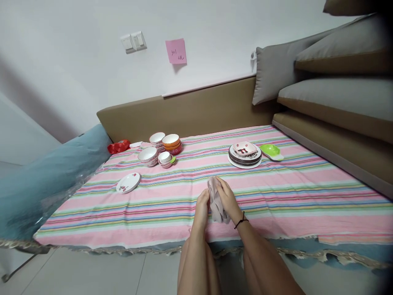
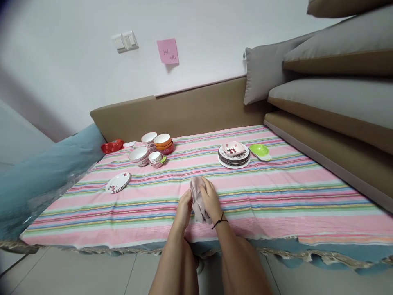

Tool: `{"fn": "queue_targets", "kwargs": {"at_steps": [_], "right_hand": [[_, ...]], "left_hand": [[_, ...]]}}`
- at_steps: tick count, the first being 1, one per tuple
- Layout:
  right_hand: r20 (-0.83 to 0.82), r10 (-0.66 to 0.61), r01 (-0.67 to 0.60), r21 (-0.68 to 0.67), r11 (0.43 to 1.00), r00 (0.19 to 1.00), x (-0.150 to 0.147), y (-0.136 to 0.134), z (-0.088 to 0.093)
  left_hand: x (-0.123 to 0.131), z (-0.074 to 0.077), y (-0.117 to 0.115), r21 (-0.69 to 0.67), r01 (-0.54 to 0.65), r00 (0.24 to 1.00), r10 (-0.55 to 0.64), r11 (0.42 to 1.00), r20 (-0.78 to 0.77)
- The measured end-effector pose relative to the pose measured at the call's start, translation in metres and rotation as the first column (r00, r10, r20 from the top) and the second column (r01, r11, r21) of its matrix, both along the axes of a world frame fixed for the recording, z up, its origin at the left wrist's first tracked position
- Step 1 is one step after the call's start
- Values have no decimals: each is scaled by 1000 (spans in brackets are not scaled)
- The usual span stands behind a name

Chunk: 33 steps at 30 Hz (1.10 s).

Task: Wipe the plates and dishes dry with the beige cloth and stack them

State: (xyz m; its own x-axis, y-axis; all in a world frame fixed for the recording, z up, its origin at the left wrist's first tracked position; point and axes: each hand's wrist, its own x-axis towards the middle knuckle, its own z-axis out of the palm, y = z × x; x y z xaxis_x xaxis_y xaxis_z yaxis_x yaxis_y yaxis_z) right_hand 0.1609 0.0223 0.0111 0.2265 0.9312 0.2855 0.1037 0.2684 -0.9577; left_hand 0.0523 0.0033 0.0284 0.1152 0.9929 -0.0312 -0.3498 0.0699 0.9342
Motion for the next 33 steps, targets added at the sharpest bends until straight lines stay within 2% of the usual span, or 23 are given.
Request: {"fn": "queue_targets", "kwargs": {"at_steps": [5,8,12,15,18,21,24,26,28,31,33], "right_hand": [[-90,-13,8,-49,999,996,1,3,-5],[-143,-14,7,-53,999,990,4,4,-7],[-200,-10,1,-43,999,980,11,7,-10],[-217,-27,24,-16,1000,976,15,9,-8],[-198,-2,11,44,999,980,17,12,5],[-153,74,-53,134,990,985,18,21,31],[88,119,-141,307,941,989,18,34,59],[272,50,-163,410,897,961,16,44,67],[296,-48,-89,435,896,954,12,53,65],[176,-172,104,340,934,969,2,62,49],[170,-218,156,318,935,961,-5,64,40]], "left_hand": [[5,7,-4,33,79,994,-77,996,-75],[10,8,-5,82,93,986,-81,992,-144],[13,6,-6,122,55,971,-24,991,-239],[12,11,-4,170,-24,966,67,985,-248],[13,25,6,221,-92,968,139,971,-207],[16,42,29,254,-141,971,184,957,-153],[17,56,61,267,-176,974,208,948,-96],[16,59,79,266,-189,975,212,945,-59],[16,56,90,254,-203,976,217,946,-27],[17,44,96,213,-254,967,255,943,25],[18,36,96,175,-285,958,279,942,58]]}}
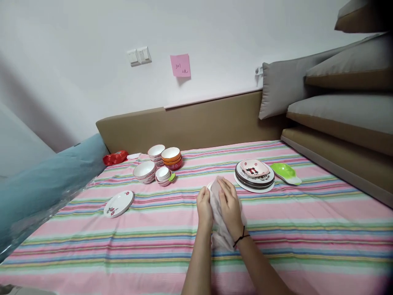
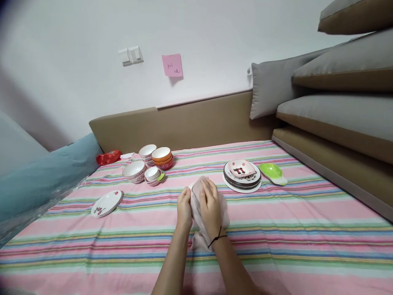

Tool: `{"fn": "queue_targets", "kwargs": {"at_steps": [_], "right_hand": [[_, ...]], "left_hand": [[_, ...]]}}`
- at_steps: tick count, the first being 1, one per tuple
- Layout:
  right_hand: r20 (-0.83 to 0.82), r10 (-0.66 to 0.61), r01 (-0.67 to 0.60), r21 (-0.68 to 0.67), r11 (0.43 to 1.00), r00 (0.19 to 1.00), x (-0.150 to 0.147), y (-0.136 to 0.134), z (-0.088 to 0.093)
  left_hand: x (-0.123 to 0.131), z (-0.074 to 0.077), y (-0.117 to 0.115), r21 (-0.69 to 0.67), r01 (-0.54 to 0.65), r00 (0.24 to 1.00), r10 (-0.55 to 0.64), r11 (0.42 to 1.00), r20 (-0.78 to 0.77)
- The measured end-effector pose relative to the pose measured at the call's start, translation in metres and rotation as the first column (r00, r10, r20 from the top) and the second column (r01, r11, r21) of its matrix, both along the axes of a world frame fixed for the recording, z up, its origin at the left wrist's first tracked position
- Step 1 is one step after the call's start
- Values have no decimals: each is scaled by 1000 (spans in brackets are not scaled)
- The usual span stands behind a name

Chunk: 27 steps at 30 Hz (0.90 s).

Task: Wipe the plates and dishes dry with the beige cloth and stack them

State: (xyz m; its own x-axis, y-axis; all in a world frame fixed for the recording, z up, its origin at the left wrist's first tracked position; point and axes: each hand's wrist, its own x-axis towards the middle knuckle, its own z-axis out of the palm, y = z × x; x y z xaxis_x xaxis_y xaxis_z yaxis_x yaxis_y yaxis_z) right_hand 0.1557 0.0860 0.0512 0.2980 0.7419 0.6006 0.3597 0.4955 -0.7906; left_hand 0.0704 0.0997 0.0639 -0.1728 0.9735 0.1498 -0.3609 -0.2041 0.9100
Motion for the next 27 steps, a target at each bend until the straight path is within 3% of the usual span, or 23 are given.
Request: {"fn": "queue_targets", "kwargs": {"at_steps": [2,5,7,11,18,22,27], "right_hand": [[79,22,-25,48,999,997,-5,-1,-2],[193,146,-169,108,980,970,-6,-2,3],[163,209,-224,78,971,964,-4,-2,6],[70,72,-72,-9,997,995,4,-2,9],[242,-83,81,20,997,967,13,-2,7],[300,41,-39,-10,999,953,13,0,-1],[408,180,-186,-24,982,895,17,-3,0]], "left_hand": [[0,-5,2,-29,-9,999,11,1000,44],[-4,-8,5,-63,-12,995,18,998,101],[-6,-8,5,-82,-7,992,17,997,124],[-4,-5,0,-122,69,985,-49,990,166],[5,-4,-4,-113,95,989,-80,989,125],[8,-8,-5,-99,113,981,-96,989,166],[6,-7,0,-135,89,935,-36,987,352]]}}
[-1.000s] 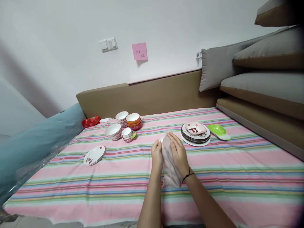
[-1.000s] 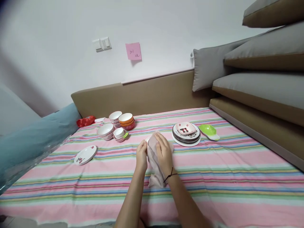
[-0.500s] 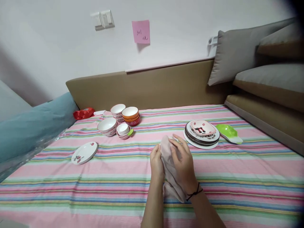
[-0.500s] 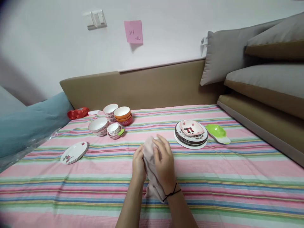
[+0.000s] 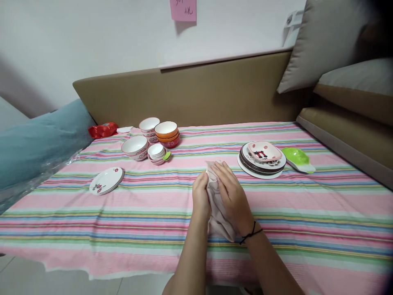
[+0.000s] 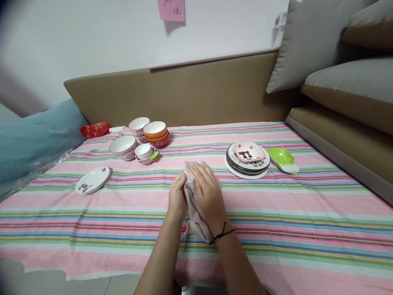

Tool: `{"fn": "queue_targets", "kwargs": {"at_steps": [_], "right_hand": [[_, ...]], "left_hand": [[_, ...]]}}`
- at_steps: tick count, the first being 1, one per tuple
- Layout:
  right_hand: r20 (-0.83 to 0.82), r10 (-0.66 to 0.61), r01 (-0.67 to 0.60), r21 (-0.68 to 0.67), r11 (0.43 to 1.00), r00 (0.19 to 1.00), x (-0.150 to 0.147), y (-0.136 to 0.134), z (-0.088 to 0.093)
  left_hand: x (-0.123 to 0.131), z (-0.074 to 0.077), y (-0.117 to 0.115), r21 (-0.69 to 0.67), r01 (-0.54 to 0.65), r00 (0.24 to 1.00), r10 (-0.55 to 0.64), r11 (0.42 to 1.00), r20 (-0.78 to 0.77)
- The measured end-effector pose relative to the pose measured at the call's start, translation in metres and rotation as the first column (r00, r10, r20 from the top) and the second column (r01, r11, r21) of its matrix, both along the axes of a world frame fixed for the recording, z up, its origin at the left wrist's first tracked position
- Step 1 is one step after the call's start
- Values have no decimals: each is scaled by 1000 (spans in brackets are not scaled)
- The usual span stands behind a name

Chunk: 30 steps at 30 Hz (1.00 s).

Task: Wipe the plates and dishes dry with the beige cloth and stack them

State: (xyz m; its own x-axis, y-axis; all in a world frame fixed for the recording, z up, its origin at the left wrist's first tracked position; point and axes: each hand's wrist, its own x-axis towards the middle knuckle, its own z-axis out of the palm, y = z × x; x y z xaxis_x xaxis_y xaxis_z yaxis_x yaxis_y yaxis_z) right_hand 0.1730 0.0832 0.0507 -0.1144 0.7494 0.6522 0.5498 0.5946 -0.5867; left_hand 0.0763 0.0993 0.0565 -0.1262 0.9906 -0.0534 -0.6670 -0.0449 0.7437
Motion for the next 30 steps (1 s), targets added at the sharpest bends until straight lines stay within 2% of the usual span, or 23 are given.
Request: {"fn": "queue_targets", "kwargs": {"at_steps": [3,5,8,10,15,20,23,25,28,30], "right_hand": [[54,71,-74,56,996,996,3,-3,3],[41,24,-26,56,998,999,4,-3,2],[-74,-115,113,-21,993,991,2,2,-3],[-113,-154,150,-42,988,982,-1,4,-5],[28,-100,97,80,992,995,-8,0,1],[-60,-214,220,128,967,975,-4,-3,7],[-41,-194,199,169,965,980,1,-2,9],[-7,-140,139,188,972,990,4,-1,10],[30,-52,46,170,984,998,6,0,12],[12,-46,44,144,989,999,6,-1,12]], "left_hand": [[-4,4,1,20,-20,999,19,1000,47],[-7,6,-1,38,21,1000,-21,999,1],[-7,8,-5,23,89,993,-87,996,-75],[-7,9,-7,11,109,990,-107,994,-95],[-7,6,-4,45,92,991,-87,995,-104],[-8,4,-2,59,104,990,-98,993,-104],[-7,3,-2,68,124,987,-115,990,-114],[-7,3,-2,71,122,986,-113,990,-120],[-7,5,-2,64,87,990,-79,994,-118],[-7,7,-3,56,79,989,-71,995,-127]]}}
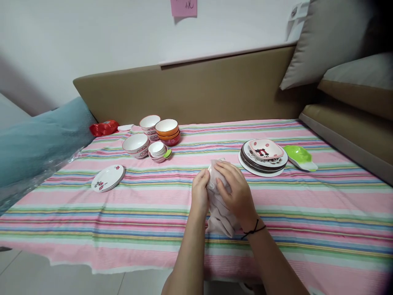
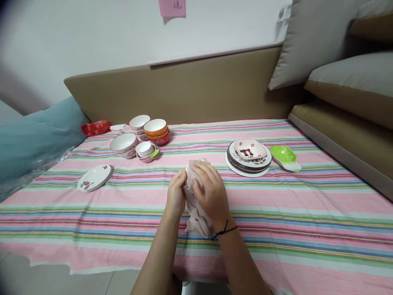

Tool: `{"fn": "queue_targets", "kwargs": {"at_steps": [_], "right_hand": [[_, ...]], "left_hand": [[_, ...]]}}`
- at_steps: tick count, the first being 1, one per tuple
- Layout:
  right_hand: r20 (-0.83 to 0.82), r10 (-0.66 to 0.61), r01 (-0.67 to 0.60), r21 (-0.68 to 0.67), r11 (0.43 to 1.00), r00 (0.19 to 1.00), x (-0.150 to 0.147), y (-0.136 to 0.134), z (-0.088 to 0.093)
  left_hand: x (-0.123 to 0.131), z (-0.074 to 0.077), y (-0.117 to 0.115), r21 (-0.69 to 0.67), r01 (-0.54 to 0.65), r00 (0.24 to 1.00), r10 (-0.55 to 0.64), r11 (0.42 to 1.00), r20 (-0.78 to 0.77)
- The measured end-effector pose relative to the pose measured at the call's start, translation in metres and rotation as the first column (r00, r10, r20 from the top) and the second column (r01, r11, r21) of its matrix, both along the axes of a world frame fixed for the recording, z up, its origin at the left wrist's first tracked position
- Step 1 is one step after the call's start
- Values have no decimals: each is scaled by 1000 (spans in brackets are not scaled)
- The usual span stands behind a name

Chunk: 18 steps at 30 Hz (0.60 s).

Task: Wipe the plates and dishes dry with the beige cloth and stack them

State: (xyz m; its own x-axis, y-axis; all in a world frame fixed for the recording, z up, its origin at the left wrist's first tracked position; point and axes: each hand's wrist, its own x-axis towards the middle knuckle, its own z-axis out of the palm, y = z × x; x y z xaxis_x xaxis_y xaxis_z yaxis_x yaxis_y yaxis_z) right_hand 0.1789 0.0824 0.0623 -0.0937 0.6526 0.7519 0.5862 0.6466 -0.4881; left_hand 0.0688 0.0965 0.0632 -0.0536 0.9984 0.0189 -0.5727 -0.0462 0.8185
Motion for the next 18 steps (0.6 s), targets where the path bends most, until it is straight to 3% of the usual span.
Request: {"fn": "queue_targets", "kwargs": {"at_steps": [7,11,14,18], "right_hand": [[-76,-63,59,-58,997,995,-2,-3,-1],[-37,-21,19,-32,999,999,1,-1,2],[-49,1,-3,-46,999,999,6,0,3],[-153,-78,65,-87,994,985,7,0,1]], "left_hand": [[-4,6,-2,61,53,986,-43,997,-163],[-5,5,0,93,97,962,-69,991,-266],[-4,3,0,83,113,961,-88,990,-263],[-1,3,1,85,125,968,-103,989,-231]]}}
